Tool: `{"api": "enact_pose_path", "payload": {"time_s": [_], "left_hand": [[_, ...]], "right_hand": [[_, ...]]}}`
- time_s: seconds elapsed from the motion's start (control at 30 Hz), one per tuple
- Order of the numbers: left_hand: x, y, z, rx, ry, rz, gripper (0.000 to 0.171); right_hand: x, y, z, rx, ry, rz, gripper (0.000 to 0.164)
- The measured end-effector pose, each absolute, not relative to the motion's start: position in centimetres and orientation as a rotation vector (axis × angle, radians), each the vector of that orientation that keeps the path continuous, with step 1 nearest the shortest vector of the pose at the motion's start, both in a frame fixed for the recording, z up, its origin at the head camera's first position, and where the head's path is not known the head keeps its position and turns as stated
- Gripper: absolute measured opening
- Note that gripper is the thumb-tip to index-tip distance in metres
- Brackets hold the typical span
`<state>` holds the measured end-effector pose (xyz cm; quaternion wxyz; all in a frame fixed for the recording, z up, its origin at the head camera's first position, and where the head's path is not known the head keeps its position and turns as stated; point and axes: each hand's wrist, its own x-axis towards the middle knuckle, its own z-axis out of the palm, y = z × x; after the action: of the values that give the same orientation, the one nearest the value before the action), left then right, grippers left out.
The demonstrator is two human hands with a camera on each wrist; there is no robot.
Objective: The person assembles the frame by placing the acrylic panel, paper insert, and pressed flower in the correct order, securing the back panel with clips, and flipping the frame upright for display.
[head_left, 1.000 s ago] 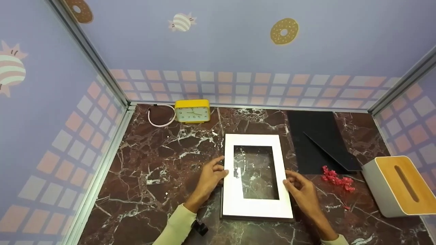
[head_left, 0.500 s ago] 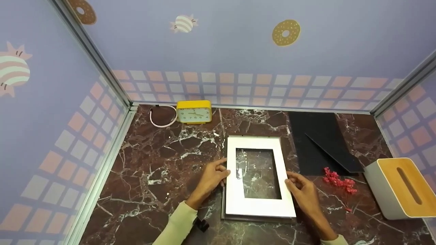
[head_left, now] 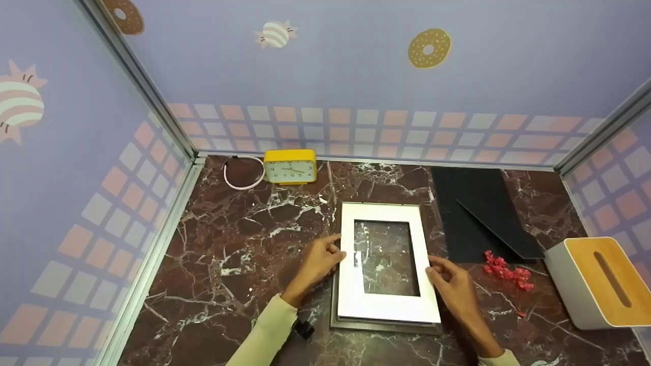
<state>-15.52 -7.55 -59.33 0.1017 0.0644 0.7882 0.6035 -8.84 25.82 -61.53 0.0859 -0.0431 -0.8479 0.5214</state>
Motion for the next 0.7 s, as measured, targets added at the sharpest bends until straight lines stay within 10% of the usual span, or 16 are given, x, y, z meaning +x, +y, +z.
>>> {"api": "enact_pose_path", "payload": {"time_s": [0.7], "left_hand": [[-15.61, -7.2, -59.39, 0.325, 2.633, 1.468, 0.051]], "right_hand": [[-8.9, 25.65, -61.31, -0.124, -2.604, 1.419, 0.03]]}}
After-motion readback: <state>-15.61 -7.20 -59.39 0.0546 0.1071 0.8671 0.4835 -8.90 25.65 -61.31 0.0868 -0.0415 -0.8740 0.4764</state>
